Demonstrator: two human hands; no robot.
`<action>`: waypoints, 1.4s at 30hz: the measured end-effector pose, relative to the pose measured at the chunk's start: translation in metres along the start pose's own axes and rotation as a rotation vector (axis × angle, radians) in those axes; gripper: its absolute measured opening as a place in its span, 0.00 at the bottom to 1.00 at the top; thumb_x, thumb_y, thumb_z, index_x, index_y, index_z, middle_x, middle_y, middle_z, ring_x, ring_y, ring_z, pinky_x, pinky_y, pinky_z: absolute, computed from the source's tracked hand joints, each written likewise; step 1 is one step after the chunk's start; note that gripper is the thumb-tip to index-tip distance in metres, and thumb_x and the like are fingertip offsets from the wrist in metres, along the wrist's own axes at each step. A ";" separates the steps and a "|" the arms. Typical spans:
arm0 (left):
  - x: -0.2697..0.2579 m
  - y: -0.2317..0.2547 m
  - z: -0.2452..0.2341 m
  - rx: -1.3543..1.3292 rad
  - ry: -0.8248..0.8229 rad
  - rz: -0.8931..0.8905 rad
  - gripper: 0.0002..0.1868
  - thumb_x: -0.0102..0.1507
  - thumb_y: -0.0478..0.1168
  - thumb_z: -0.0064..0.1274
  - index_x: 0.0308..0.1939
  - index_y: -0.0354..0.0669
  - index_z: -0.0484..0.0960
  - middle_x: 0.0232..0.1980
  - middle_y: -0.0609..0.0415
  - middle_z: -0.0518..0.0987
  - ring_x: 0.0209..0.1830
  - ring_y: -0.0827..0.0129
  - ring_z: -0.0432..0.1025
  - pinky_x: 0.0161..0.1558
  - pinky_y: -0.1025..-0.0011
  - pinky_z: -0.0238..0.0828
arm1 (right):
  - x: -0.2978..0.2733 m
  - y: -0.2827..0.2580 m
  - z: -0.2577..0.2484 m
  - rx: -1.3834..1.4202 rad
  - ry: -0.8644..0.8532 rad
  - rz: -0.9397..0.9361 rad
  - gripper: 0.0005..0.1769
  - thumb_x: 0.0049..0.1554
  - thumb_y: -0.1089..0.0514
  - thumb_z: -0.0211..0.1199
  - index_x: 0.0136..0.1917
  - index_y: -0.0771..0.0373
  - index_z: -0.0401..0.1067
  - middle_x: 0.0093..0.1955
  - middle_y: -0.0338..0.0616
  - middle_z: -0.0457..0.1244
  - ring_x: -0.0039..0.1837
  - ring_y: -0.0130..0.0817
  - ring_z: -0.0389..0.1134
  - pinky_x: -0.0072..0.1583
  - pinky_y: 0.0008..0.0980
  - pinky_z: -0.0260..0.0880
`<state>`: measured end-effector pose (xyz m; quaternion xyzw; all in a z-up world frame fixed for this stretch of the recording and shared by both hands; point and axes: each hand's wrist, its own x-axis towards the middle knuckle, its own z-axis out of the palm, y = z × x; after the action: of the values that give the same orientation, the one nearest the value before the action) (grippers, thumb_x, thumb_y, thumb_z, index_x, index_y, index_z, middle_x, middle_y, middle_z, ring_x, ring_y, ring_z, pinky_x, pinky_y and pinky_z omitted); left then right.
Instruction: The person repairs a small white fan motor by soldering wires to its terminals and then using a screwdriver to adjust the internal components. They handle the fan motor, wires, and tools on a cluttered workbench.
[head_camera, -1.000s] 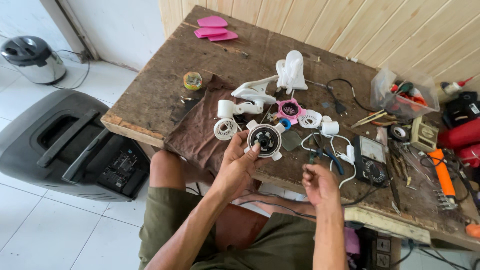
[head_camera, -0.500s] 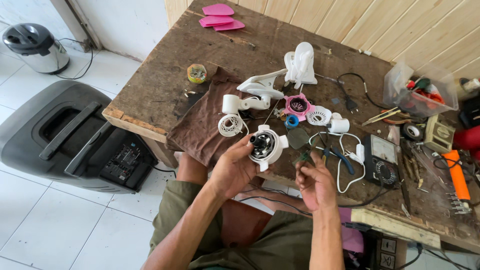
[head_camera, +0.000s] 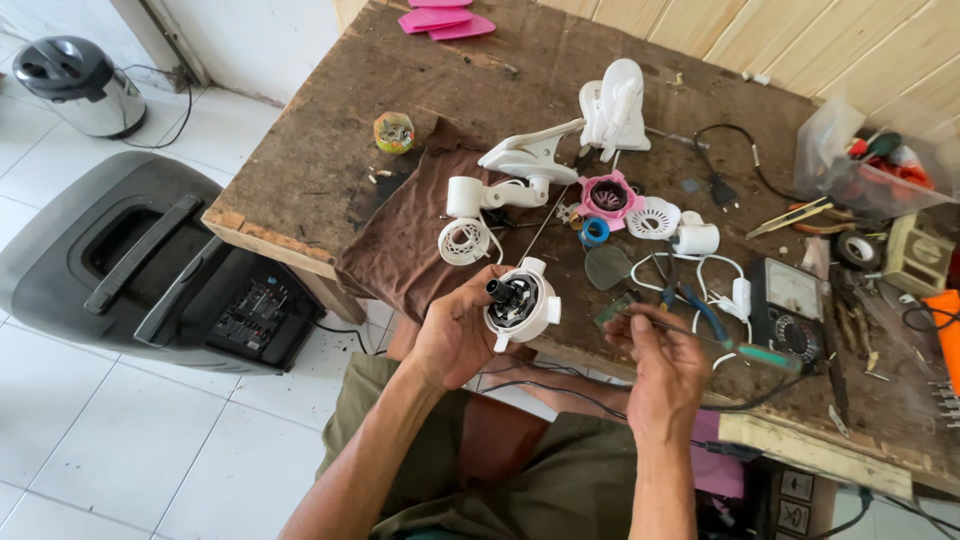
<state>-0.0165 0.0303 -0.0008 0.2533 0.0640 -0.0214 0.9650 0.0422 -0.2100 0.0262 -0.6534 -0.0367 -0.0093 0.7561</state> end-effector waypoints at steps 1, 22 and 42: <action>-0.003 0.005 0.004 -0.016 0.010 -0.022 0.22 0.65 0.38 0.44 0.63 0.38 0.76 0.41 0.47 0.80 0.31 0.62 0.77 0.29 0.64 0.76 | -0.009 -0.013 0.009 -0.070 0.021 -0.059 0.09 0.70 0.66 0.62 0.60 0.73 0.77 0.51 0.63 0.74 0.53 0.50 0.79 0.56 0.43 0.85; 0.006 0.090 -0.056 1.237 0.345 0.151 0.19 0.78 0.56 0.41 0.64 0.50 0.73 0.46 0.53 0.73 0.45 0.67 0.66 0.50 0.62 0.63 | -0.022 0.006 0.122 -0.362 -0.360 -0.327 0.12 0.69 0.61 0.60 0.60 0.68 0.80 0.63 0.52 0.75 0.68 0.43 0.77 0.73 0.38 0.78; -0.016 0.055 -0.104 1.737 0.386 0.752 0.53 0.57 0.60 0.77 0.78 0.36 0.73 0.78 0.37 0.74 0.79 0.41 0.68 0.77 0.43 0.51 | -0.017 0.062 0.165 -0.288 -0.369 -0.260 0.11 0.71 0.63 0.62 0.63 0.71 0.78 0.58 0.59 0.76 0.66 0.42 0.77 0.70 0.47 0.76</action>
<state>-0.0397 0.1290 -0.0616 0.8818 0.0980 0.2911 0.3578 0.0221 -0.0379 -0.0128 -0.7345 -0.2561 0.0077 0.6284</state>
